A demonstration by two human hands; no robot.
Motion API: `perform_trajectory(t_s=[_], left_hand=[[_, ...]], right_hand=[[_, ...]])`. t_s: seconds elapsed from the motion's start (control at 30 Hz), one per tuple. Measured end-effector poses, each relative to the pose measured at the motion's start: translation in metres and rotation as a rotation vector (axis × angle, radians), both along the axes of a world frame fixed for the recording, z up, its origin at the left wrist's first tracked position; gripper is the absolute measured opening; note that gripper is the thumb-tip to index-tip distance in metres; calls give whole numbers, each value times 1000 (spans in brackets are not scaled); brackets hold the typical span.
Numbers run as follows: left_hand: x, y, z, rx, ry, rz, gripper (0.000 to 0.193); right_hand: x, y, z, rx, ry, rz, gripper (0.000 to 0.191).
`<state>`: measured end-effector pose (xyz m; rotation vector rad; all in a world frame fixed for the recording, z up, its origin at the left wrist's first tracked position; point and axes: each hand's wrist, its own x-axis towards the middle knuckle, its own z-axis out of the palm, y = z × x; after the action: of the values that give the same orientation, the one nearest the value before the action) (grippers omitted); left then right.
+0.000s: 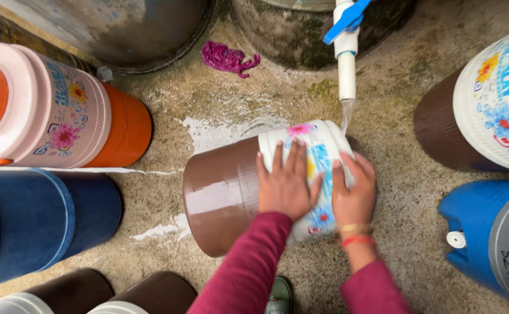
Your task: The person rinses a brown and white plastic water cooler jug under a running tap, rotating it and rubbing its surfaces with their hands to wash the outside and the tap area. They then open the cooler, handle its inner lid and cup, and place the lid back on top.
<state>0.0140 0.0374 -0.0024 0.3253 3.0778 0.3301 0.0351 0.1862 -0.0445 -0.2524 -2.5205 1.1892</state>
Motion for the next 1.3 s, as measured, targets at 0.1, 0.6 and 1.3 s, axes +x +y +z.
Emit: perform_trajectory(t_s=[0.1, 0.6, 1.3], left_hand=[[-46, -9, -4, 35, -53, 30, 75], [-103, -22, -5, 66, -165, 63, 71], [48, 21, 8, 94, 5, 0, 82]], right_hand=[[43, -12, -5, -141, 42, -180, 22], [30, -9, -18, -359, 122, -108, 23], [-109, 35, -38, 17, -521, 535, 62]])
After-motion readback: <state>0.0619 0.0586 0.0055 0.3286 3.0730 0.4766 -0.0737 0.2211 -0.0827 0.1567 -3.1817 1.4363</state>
